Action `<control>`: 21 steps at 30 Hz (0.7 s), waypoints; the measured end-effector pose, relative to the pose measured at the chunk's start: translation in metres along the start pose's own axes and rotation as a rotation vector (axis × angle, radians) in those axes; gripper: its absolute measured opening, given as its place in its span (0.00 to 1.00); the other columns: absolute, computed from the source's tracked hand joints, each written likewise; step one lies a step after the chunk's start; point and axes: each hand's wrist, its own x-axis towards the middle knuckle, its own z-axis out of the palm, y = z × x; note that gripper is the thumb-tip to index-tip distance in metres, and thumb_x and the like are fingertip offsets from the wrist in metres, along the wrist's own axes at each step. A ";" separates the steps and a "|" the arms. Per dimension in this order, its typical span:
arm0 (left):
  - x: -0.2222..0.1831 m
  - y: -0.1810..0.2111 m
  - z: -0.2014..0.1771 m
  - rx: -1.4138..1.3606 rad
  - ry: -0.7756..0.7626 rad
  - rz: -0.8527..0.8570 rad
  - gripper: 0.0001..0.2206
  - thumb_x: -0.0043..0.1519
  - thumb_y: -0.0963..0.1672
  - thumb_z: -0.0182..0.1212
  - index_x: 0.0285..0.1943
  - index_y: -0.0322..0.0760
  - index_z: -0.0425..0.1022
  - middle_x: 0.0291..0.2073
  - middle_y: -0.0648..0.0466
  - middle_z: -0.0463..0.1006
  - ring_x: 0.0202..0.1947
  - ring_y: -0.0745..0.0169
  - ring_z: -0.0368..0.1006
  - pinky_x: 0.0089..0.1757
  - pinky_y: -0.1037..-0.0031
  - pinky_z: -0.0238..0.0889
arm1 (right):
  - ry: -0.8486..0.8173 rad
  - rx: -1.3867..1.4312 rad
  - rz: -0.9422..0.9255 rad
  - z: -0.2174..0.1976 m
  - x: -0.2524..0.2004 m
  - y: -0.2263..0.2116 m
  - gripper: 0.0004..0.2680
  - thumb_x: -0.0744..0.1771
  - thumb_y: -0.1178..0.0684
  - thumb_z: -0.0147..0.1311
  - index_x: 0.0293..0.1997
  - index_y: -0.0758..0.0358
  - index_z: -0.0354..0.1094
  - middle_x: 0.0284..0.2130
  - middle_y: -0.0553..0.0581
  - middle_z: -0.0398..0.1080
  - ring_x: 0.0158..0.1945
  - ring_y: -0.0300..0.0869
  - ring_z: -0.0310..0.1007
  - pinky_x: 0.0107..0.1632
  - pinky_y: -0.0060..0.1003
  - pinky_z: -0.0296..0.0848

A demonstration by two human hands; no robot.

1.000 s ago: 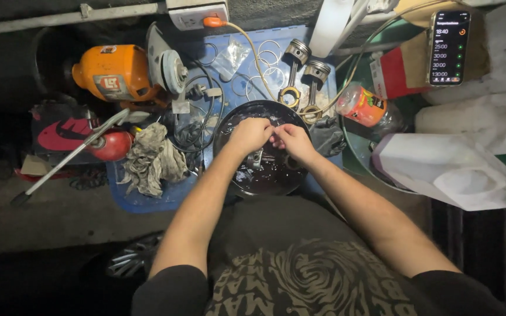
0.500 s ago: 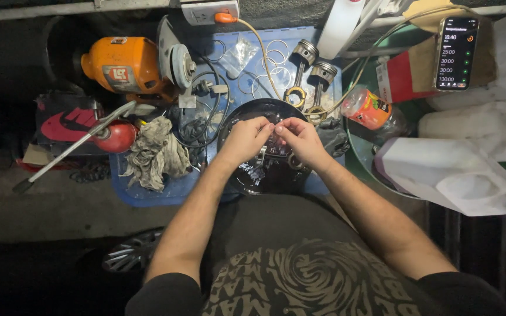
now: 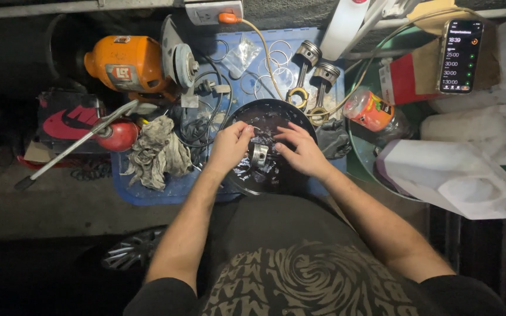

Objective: Cleaning an engine piston by scrubbing it in a bowl of solvent at a workbench to remove carbon deposits.

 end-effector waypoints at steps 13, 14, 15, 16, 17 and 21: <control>-0.014 -0.034 0.010 0.006 -0.045 -0.084 0.13 0.69 0.48 0.53 0.39 0.43 0.82 0.12 0.55 0.75 0.20 0.61 0.78 0.31 0.71 0.72 | -0.437 -0.310 0.210 0.010 0.015 -0.035 0.29 0.64 0.29 0.55 0.59 0.68 0.66 0.48 0.70 0.76 0.56 0.60 0.74 0.59 0.56 0.72; -0.015 -0.035 0.011 0.017 -0.044 -0.109 0.13 0.68 0.48 0.54 0.38 0.43 0.82 0.13 0.54 0.76 0.21 0.62 0.79 0.32 0.71 0.71 | -0.460 -0.367 0.198 0.015 0.016 -0.029 0.30 0.64 0.25 0.52 0.56 0.68 0.67 0.46 0.70 0.76 0.54 0.61 0.75 0.58 0.55 0.72; -0.016 -0.036 0.010 0.028 -0.043 -0.134 0.13 0.68 0.48 0.54 0.37 0.43 0.82 0.14 0.53 0.77 0.22 0.62 0.79 0.32 0.71 0.71 | -0.482 -0.425 0.185 0.020 0.018 -0.023 0.32 0.63 0.21 0.49 0.53 0.68 0.67 0.45 0.70 0.76 0.53 0.61 0.76 0.56 0.55 0.73; -0.015 -0.042 0.012 0.028 -0.041 -0.137 0.13 0.68 0.48 0.54 0.37 0.43 0.82 0.14 0.53 0.77 0.22 0.62 0.79 0.32 0.71 0.71 | -0.485 -0.424 0.182 0.023 0.018 -0.021 0.32 0.63 0.21 0.49 0.53 0.68 0.67 0.45 0.70 0.76 0.53 0.61 0.76 0.56 0.55 0.73; -0.015 -0.049 0.014 0.017 -0.058 -0.159 0.13 0.67 0.49 0.55 0.35 0.43 0.81 0.13 0.54 0.75 0.21 0.61 0.78 0.32 0.71 0.70 | -0.467 -0.429 0.198 0.027 0.018 -0.019 0.31 0.62 0.23 0.53 0.55 0.66 0.64 0.44 0.70 0.77 0.52 0.61 0.77 0.54 0.54 0.74; -0.010 -0.086 0.029 -0.012 -0.069 -0.212 0.14 0.67 0.49 0.55 0.32 0.42 0.81 0.10 0.55 0.73 0.19 0.63 0.76 0.31 0.73 0.68 | -0.437 -0.477 0.147 0.033 0.013 -0.021 0.32 0.63 0.28 0.57 0.63 0.65 0.55 0.42 0.71 0.77 0.48 0.61 0.79 0.52 0.52 0.75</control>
